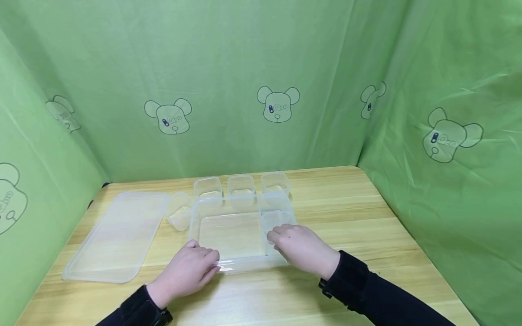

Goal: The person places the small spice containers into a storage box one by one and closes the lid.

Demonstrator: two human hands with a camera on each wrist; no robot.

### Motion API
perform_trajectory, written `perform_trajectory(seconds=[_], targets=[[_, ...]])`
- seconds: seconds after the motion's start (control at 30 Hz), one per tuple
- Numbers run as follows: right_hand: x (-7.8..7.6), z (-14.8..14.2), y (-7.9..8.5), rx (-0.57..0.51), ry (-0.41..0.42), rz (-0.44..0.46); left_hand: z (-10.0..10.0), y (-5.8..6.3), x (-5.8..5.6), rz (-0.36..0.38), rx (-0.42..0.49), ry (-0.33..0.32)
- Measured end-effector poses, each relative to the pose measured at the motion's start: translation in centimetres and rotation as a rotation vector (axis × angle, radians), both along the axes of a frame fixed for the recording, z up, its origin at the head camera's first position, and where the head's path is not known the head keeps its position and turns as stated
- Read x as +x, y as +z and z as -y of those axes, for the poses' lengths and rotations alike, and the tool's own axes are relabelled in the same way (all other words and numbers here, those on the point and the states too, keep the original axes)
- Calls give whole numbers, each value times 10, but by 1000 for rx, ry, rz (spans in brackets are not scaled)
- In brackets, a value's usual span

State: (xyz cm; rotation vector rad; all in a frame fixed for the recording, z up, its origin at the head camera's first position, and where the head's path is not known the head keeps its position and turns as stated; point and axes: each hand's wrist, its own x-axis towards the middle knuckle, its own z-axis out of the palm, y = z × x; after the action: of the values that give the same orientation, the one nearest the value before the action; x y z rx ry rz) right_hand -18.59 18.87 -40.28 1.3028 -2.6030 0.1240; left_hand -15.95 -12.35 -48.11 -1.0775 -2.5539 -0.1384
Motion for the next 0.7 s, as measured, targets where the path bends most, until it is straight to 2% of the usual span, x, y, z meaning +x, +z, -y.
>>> perform_trajectory(seconds=[0.7], targets=[[-5,-2,-10,38,-20,126,0,1,0,13,-5,4]])
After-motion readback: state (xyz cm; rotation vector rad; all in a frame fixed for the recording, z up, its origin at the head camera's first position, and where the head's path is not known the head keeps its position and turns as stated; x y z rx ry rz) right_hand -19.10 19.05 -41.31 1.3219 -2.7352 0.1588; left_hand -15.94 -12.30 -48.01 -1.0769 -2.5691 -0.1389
